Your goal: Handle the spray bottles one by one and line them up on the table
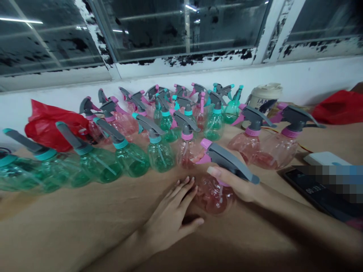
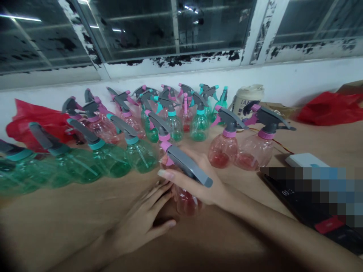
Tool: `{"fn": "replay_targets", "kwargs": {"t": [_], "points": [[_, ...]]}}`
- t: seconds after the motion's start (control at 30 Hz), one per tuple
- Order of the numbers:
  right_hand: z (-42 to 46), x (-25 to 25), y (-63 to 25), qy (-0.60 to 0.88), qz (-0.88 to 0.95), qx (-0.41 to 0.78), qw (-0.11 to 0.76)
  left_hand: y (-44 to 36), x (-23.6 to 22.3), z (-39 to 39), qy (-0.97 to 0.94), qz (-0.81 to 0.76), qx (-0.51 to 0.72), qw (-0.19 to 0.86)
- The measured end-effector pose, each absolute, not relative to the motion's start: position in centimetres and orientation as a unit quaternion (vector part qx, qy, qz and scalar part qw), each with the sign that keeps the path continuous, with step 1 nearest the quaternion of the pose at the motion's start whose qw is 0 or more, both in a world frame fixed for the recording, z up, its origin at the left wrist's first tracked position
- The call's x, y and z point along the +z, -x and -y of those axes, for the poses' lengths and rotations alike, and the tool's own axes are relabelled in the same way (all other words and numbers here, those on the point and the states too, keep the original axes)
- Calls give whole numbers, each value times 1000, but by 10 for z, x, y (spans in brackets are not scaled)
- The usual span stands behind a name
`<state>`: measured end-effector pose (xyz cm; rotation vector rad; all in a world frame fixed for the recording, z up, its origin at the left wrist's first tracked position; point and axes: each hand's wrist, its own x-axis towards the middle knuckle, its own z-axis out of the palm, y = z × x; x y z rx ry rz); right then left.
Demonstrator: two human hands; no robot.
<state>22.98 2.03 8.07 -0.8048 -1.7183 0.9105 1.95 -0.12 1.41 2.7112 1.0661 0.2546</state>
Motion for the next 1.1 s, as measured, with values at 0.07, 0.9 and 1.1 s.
{"fn": "replay_targets", "kwargs": {"t": [0.07,0.9,1.1], "points": [[-21,80,-229,331,711,371,497,-19,14,1,-920,-363,88,115],[-13,76,-225,350,709,319,522,-18,11,-1,-928,-350,96,84],[-15,75,-225,336,710,310,535,-17,9,-1,-936,-336,96,44]]}}
